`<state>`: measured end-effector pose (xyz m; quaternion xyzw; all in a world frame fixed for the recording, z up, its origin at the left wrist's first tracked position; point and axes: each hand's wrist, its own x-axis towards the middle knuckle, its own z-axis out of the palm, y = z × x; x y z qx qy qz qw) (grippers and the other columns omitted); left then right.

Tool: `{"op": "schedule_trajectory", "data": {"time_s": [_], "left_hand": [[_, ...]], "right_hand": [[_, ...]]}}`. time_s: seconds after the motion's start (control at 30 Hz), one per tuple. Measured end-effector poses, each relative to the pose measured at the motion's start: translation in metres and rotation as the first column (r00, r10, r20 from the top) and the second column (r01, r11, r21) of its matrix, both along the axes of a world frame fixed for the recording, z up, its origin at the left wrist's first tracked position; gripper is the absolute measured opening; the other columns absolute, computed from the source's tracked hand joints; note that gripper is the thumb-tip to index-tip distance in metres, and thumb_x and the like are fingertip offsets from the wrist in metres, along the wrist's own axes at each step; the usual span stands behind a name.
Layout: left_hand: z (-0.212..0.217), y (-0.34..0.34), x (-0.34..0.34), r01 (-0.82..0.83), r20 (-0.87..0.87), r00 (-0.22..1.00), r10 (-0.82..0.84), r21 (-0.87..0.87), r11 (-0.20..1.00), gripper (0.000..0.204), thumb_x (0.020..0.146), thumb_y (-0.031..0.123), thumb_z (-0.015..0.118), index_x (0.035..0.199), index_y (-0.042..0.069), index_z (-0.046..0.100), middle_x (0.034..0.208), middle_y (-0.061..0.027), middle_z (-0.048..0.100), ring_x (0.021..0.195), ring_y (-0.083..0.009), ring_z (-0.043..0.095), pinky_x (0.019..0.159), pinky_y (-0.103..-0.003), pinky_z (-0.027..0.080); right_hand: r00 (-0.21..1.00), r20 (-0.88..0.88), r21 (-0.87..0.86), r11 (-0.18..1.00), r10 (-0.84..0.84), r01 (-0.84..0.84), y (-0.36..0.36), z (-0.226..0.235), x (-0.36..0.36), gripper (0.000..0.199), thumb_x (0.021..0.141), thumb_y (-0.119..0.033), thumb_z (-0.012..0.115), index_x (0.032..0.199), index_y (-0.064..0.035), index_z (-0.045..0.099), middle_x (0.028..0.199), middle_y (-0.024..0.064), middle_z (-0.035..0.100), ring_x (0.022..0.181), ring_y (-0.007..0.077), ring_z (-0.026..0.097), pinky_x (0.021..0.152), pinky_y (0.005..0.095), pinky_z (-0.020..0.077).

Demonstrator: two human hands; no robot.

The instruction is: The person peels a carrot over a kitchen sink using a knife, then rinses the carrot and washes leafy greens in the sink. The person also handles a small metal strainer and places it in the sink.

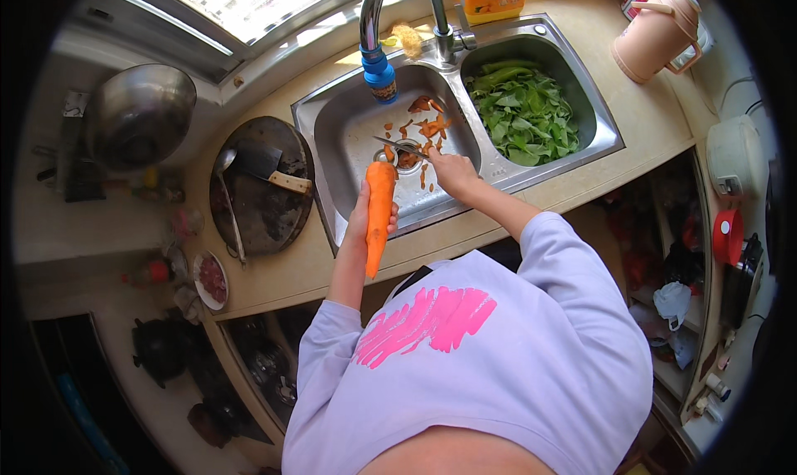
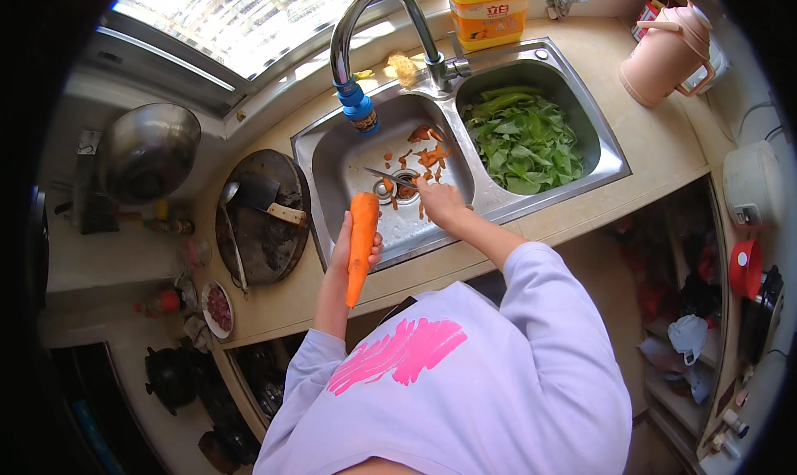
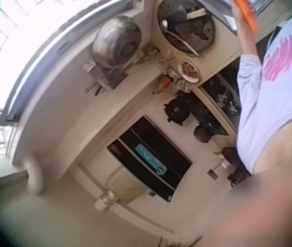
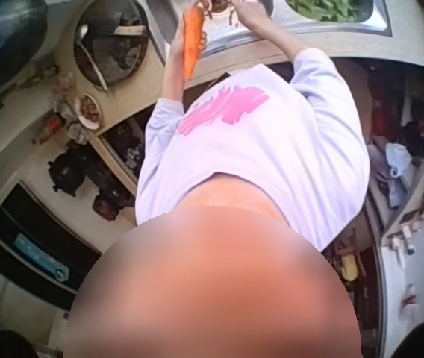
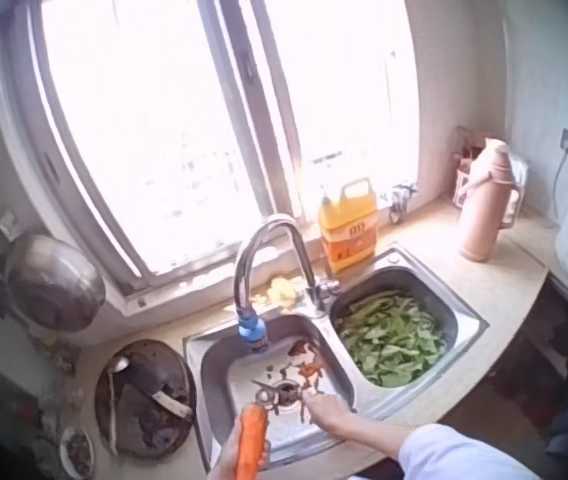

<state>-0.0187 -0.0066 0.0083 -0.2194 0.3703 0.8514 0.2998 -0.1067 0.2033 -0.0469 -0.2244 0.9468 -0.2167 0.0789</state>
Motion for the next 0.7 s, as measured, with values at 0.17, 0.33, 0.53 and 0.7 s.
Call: {"op": "schedule_trajectory", "data": {"time_s": [0.17, 0.33, 0.53, 0.7], "left_hand": [[0.010, 0.004, -0.002, -0.148, -0.012, 0.989, 0.148, -0.151, 0.978, 0.057, 0.090, 0.058, 0.041, 0.118, 0.008, 0.045, 0.076, -0.0075, 0.053, 0.057, -0.0141, 0.052, 0.048, -0.024, 0.045], [0.012, 0.005, 0.000, -0.099, -0.072, 0.994, 0.082, -0.290, 0.952, 0.044, 0.090, 0.046, 0.051, 0.109, 0.007, 0.046, 0.074, -0.0073, 0.054, 0.056, -0.0138, 0.054, 0.050, -0.024, 0.047], [0.012, -0.001, 0.003, -0.062, -0.138, 0.990, 0.033, -0.213, 0.975, 0.040, 0.090, 0.044, 0.051, 0.107, 0.008, 0.043, 0.074, -0.0074, 0.054, 0.055, -0.0130, 0.053, 0.049, -0.024, 0.046], [0.014, -0.002, -0.005, -0.134, -0.178, 0.980, 0.085, -0.285, 0.949, 0.042, 0.091, 0.045, 0.049, 0.107, 0.006, 0.044, 0.077, -0.0090, 0.056, 0.058, -0.0132, 0.055, 0.051, -0.025, 0.048]], "right_hand": [[1.000, 0.009, -0.158, 0.987, 0.008, -0.007, -0.016, 0.025, 0.014, 0.016, 0.081, -0.004, 0.047, 0.096, -0.0037, 0.046, 0.071, 0.0165, 0.063, 0.066, 0.0361, 0.063, 0.058, 0.0466, 0.0484], [0.986, -0.063, -0.208, 0.965, 0.152, -0.162, -0.037, 0.058, 0.027, 0.016, 0.080, -0.005, 0.050, 0.096, -0.0032, 0.046, 0.070, 0.0162, 0.063, 0.067, 0.0335, 0.064, 0.055, 0.0443, 0.0497], [0.998, 0.060, -0.037, 0.999, 0.003, 0.000, -0.006, 0.004, 0.003, 0.021, 0.079, -0.005, 0.053, 0.098, -0.0037, 0.046, 0.072, 0.0154, 0.064, 0.070, 0.0369, 0.063, 0.059, 0.0463, 0.0493], [0.996, 0.092, -0.106, 0.994, -0.001, 0.011, 0.007, 0.012, 0.009, 0.016, 0.082, -0.006, 0.049, 0.097, -0.0037, 0.045, 0.073, 0.0168, 0.063, 0.069, 0.0394, 0.062, 0.059, 0.0473, 0.0483]]}}
